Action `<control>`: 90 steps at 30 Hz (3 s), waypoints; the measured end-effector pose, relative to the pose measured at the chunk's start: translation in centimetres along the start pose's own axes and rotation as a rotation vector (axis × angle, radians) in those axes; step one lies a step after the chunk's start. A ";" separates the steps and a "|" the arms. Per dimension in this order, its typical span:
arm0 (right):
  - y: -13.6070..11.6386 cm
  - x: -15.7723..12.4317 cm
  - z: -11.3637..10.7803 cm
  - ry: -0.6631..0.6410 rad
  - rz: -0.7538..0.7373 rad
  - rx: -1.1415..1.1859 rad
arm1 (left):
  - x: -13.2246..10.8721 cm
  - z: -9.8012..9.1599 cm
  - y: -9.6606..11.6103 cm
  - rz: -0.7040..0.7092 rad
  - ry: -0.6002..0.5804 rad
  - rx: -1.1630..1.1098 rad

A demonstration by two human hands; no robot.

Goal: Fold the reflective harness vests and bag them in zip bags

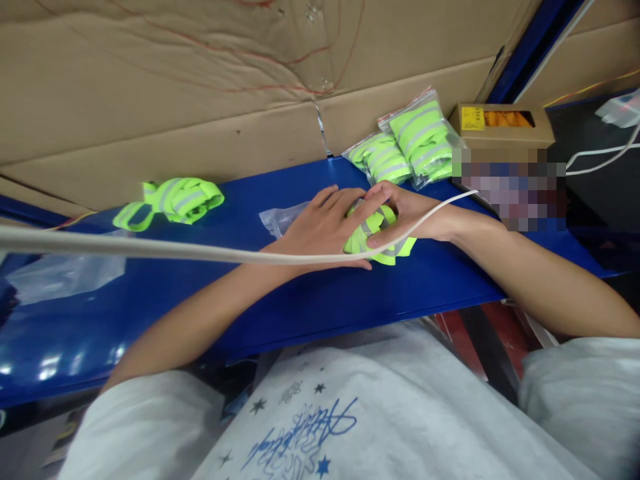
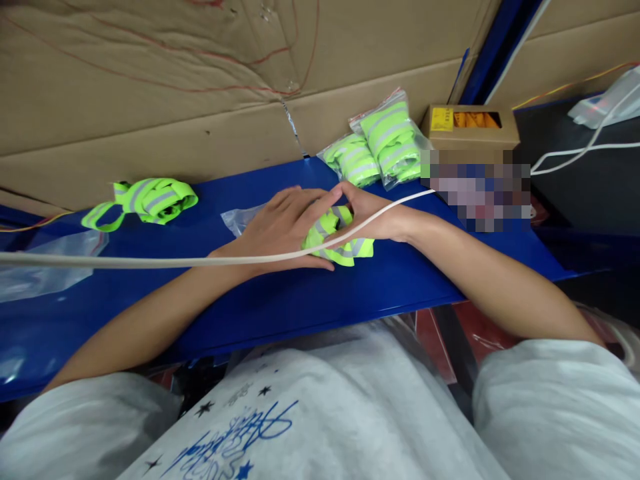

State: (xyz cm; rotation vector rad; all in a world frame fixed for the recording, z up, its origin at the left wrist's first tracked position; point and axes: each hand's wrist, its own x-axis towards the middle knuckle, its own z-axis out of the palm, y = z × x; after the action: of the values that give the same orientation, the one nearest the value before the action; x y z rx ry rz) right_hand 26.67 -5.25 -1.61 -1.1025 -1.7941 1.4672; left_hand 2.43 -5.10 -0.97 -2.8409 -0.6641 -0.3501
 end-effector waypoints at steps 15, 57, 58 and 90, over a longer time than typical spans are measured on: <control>1.5 0.9 1.9 0.089 -0.158 -0.187 | 0.2 0.3 1.6 0.079 -0.020 0.110; -0.6 -0.3 2.9 -0.383 -0.315 0.023 | 0.7 -0.9 1.8 -0.399 0.192 -0.277; -0.3 -0.2 3.1 -0.376 -0.327 0.029 | 0.7 -0.8 1.6 -0.390 0.210 -0.304; -1.0 0.0 2.8 0.103 -0.071 0.140 | -4.4 -1.4 0.9 -1.022 0.389 -1.421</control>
State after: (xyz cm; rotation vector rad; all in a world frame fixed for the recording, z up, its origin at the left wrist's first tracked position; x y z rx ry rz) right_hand 24.06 -6.72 -1.31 -1.0149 -1.6172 1.4437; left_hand -1.24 -8.00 -0.95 -2.7882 -2.4549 -2.1638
